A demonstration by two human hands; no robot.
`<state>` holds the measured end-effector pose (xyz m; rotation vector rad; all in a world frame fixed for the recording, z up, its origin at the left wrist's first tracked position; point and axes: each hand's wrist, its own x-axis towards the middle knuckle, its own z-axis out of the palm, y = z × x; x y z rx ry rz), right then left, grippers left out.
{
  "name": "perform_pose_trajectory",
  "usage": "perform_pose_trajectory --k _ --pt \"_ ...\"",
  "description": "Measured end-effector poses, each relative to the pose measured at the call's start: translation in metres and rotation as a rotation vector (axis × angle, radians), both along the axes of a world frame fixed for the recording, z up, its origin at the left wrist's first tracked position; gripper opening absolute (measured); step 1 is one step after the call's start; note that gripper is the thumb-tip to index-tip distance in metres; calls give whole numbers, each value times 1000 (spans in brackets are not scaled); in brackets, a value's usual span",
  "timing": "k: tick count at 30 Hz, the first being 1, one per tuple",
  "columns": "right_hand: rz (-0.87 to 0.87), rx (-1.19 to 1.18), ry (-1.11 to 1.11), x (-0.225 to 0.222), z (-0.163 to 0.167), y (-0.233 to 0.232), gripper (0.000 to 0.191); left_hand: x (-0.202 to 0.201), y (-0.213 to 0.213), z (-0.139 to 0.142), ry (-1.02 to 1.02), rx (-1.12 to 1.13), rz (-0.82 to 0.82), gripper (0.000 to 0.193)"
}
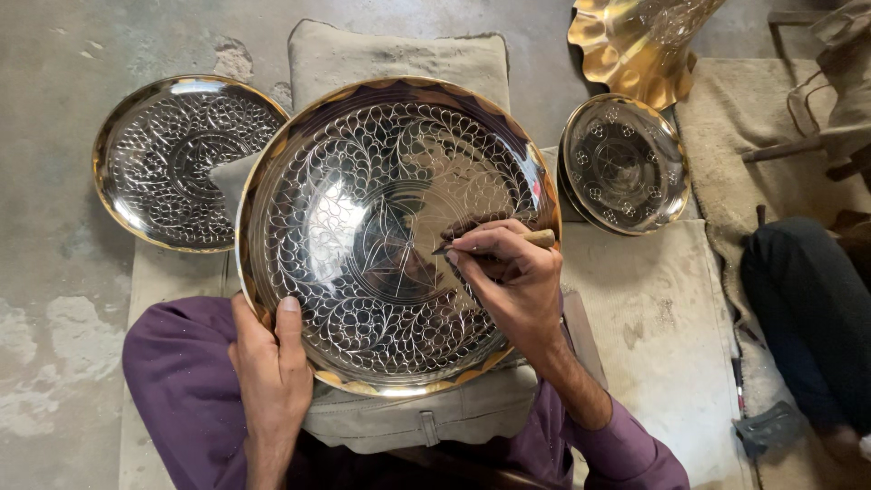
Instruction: The person sits on the floor with a large decorated brass tray resting on a lap cushion and engraves ornamental patterns into its surface using a small chisel, tapping it with a wooden mallet. They rotate and reposition the tray between sections and continue chasing new pattern areas across the surface.
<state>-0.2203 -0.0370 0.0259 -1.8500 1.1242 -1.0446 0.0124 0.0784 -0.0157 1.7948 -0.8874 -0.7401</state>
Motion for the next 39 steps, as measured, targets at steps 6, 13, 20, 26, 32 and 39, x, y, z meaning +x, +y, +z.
perform_pose_trajectory --k 6,13,20,26,32,39 --pt "-6 -25 18 1 2 1 11 0 -1 2 -24 -35 -11 35" --pt "-10 -26 3 2 6 3 11 -2 0 3 -34 -14 1 34" --pt "-38 52 -23 3 4 2 11 -1 0 1 -49 -39 -11 33" --pt "1 -8 -37 1 1 2 12 -1 0 -1 -14 -46 -14 34" --pt "-48 32 -1 3 2 3 11 0 0 1 -52 -40 -16 34" --pt "-13 -83 35 2 3 7 12 -1 0 3 -24 -25 2 32"
